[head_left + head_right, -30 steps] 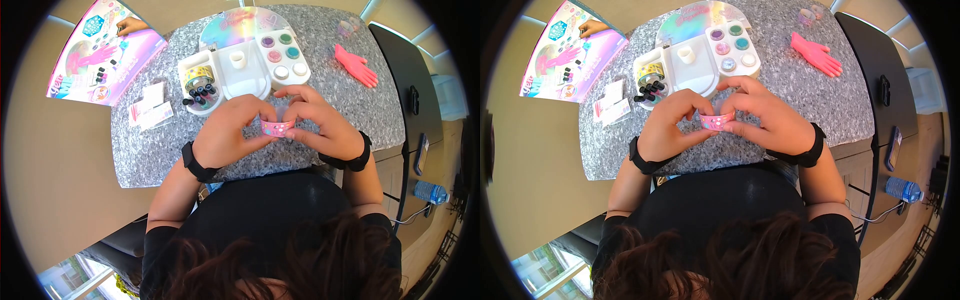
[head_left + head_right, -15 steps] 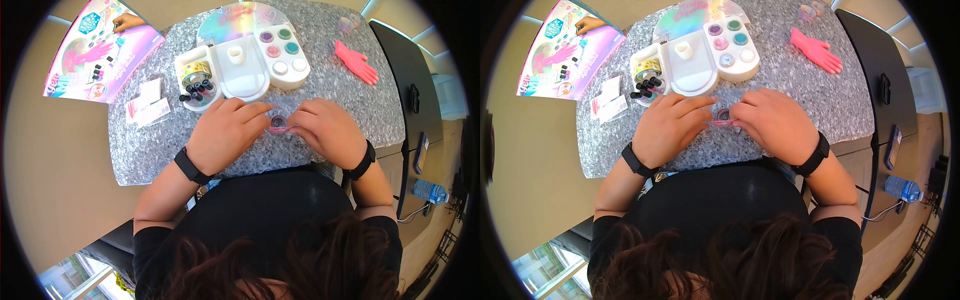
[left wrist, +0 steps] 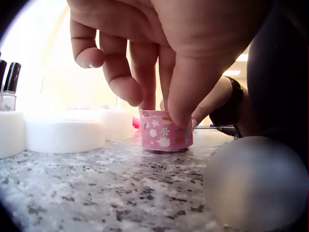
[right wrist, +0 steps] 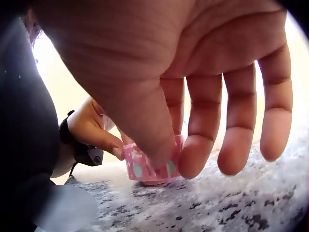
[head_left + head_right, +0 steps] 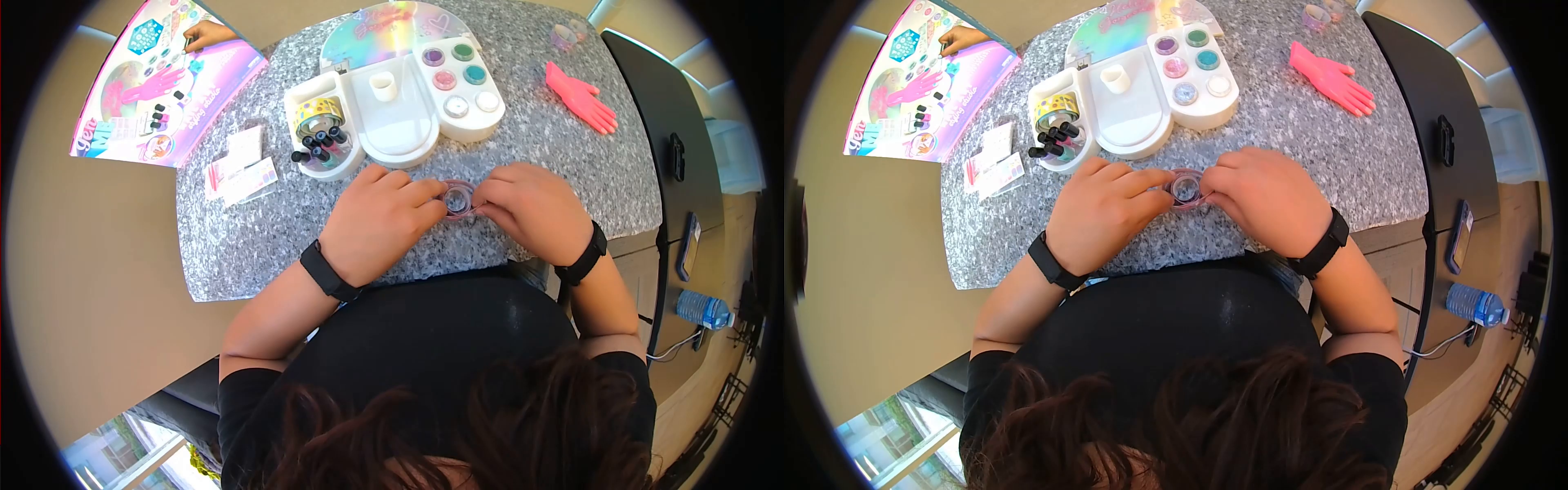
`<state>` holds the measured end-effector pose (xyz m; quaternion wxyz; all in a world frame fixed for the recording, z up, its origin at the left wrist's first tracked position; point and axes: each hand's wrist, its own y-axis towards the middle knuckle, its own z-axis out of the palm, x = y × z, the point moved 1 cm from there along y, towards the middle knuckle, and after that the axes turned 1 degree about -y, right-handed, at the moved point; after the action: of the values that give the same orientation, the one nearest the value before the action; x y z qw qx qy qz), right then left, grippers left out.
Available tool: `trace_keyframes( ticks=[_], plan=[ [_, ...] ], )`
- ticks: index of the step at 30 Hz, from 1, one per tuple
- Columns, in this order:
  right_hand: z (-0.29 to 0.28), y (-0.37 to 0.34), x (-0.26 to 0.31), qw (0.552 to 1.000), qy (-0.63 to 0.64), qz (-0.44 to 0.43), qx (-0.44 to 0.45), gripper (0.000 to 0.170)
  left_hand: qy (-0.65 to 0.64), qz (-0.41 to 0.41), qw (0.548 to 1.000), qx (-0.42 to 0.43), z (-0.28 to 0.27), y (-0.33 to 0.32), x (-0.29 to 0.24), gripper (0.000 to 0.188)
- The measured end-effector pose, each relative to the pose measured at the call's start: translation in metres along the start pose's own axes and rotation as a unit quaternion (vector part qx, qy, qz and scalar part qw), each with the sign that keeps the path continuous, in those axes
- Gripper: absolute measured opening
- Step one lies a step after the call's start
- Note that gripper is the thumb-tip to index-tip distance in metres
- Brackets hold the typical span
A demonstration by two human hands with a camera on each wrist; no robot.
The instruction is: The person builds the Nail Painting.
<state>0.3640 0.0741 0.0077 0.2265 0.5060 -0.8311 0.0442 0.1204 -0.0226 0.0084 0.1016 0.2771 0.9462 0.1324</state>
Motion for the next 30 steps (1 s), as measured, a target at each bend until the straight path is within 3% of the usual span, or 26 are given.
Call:
trace_keyframes(
  ticks=[11,14,15,16,19,24,28,30],
  plan=[
    [-0.025,0.0,-0.011,0.999,0.03,0.036,-0.016,0.025,-0.063,-0.018,0.998,-0.023,-0.009,0.0,0.002,0.027],
    [-0.053,0.004,-0.03,0.998,0.025,0.028,-0.056,0.025,-0.064,-0.002,0.998,-0.021,0.001,0.009,0.004,0.028],
    [-0.065,0.008,-0.04,0.992,0.069,0.067,-0.08,0.023,-0.074,0.006,0.997,0.0,0.002,0.007,0.004,0.028],
    [-0.074,0.011,-0.051,0.982,0.119,0.104,-0.099,0.022,-0.086,0.005,0.996,0.026,0.001,0.004,0.003,0.029],
    [-0.106,0.024,-0.105,0.967,0.059,0.138,-0.208,0.02,-0.089,0.007,0.995,0.032,-0.005,0.003,0.002,0.027],
    [-0.122,0.05,-0.214,0.953,-0.107,0.217,-0.183,0.023,-0.115,-0.004,0.993,0.028,-0.011,0.003,0.002,0.027],
    [-0.101,0.063,-0.307,0.981,-0.103,0.131,-0.099,0.022,-0.122,-0.012,0.992,0.025,-0.017,0.003,-0.002,0.029],
    [-0.089,0.064,-0.319,0.955,-0.252,0.071,-0.139,0.02,-0.124,-0.015,0.992,0.022,-0.019,0.003,-0.001,0.03]
  ],
)
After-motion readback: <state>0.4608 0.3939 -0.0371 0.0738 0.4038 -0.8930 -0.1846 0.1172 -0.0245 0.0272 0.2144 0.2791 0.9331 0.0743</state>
